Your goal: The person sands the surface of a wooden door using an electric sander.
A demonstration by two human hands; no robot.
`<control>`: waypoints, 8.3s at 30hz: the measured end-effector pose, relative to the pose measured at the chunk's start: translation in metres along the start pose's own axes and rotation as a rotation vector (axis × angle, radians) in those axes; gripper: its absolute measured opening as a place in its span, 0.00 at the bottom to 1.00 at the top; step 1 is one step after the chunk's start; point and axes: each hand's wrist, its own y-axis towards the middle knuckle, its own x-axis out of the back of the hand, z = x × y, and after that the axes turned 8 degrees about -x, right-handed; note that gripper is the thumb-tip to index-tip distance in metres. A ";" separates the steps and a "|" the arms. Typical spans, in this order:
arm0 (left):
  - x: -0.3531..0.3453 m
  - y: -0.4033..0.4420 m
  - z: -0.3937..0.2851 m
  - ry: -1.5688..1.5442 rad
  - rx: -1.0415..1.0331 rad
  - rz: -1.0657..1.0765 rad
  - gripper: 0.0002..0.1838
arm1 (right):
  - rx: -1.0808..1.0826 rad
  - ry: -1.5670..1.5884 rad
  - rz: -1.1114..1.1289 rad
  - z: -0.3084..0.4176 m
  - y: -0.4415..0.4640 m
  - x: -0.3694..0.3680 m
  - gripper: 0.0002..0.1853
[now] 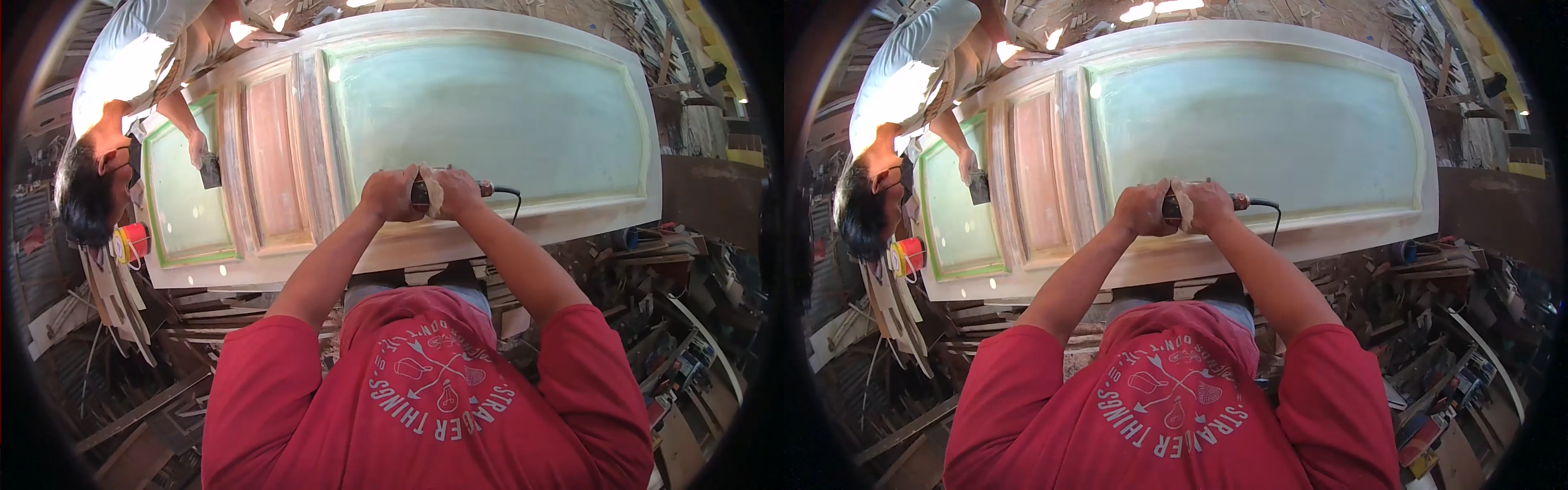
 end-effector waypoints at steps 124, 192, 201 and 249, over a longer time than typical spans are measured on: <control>0.013 -0.055 0.036 -0.052 0.156 -0.078 0.56 | 0.124 0.079 -0.122 0.063 0.026 -0.068 0.62; -0.064 0.082 0.067 0.179 0.343 -0.014 0.66 | -0.690 0.393 -0.172 -0.138 0.080 0.131 0.46; -0.081 0.033 0.084 0.181 0.402 -0.247 0.70 | -0.352 0.346 -0.228 -0.024 0.130 0.059 0.42; -0.063 0.163 0.042 0.134 0.655 -0.162 0.72 | -1.159 0.407 -0.527 -0.419 -0.018 0.160 0.44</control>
